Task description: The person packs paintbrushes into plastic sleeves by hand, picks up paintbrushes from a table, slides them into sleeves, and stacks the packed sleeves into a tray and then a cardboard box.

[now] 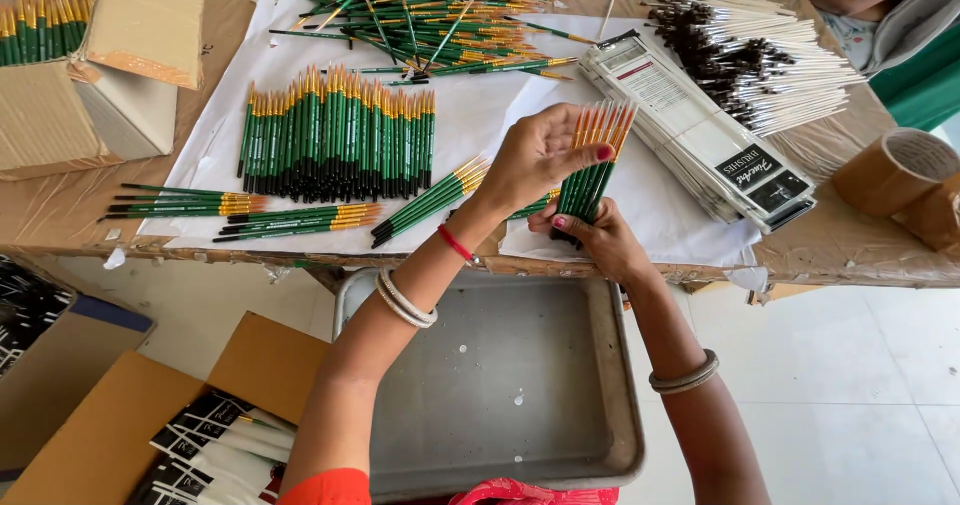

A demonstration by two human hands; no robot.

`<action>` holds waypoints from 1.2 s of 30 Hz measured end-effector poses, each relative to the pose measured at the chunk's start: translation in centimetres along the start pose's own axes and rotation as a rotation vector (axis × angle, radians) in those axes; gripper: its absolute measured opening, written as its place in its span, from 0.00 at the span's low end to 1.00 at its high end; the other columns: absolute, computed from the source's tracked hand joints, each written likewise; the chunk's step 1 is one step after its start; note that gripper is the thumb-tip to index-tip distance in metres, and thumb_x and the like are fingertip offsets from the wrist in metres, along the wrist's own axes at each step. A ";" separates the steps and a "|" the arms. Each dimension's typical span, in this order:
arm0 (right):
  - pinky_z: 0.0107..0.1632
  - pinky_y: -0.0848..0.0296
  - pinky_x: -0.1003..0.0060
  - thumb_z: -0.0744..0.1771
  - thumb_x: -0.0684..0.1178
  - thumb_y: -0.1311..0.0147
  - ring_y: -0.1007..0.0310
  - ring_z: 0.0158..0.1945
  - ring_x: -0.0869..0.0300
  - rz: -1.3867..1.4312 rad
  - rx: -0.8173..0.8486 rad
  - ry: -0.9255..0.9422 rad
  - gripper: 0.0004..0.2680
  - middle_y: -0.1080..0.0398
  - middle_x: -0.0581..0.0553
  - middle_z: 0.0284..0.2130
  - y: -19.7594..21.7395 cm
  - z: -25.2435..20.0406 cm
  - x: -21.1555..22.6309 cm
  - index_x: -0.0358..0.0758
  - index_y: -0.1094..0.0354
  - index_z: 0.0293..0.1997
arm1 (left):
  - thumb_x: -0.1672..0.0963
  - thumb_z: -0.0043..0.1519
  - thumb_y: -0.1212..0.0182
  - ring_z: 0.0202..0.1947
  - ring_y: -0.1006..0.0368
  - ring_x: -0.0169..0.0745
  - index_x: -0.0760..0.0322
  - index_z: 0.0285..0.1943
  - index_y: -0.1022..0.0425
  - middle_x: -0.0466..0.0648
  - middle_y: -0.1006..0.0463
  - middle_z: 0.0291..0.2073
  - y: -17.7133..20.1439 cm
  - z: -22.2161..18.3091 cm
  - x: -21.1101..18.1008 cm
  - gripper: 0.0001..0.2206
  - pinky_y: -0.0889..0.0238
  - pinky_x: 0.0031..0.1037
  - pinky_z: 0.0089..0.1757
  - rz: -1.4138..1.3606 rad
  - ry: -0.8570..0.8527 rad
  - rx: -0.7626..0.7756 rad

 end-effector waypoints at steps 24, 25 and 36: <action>0.53 0.21 0.66 0.66 0.36 0.42 0.20 0.44 0.62 -0.136 -0.040 -0.021 0.06 0.20 0.43 0.39 -0.3 -0.3 0.5 0.30 0.24 0.45 | 0.53 0.60 0.28 0.31 0.23 0.22 0.68 0.45 0.16 0.45 0.14 0.30 -1.7 0.8 1.7 0.13 0.27 0.19 0.36 0.284 0.024 0.052; 0.49 0.21 0.66 0.66 0.37 0.41 0.21 0.41 0.62 -0.190 -0.090 -0.056 0.05 0.20 0.43 0.37 0.1 -0.3 0.1 0.30 0.24 0.44 | 0.53 0.59 0.28 0.31 0.21 0.23 0.68 0.45 0.16 0.45 0.14 0.31 -1.6 0.8 1.6 0.13 0.26 0.20 0.36 0.306 0.009 0.049; 0.48 0.21 0.65 0.67 0.37 0.42 0.21 0.40 0.62 -0.148 -0.102 -0.048 0.05 0.20 0.43 0.38 0.1 -0.4 0.1 0.29 0.25 0.46 | 0.53 0.65 0.32 0.36 0.23 0.23 0.70 0.50 0.18 0.45 0.14 0.37 -0.8 -0.3 1.7 0.13 0.26 0.20 0.40 0.149 0.010 0.102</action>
Point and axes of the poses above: each hand's wrist, its own z-axis towards the middle knuckle, its own y-axis out of the back of the hand, x = y × z, the point moved 3 cm from there along z, towards the middle knuckle
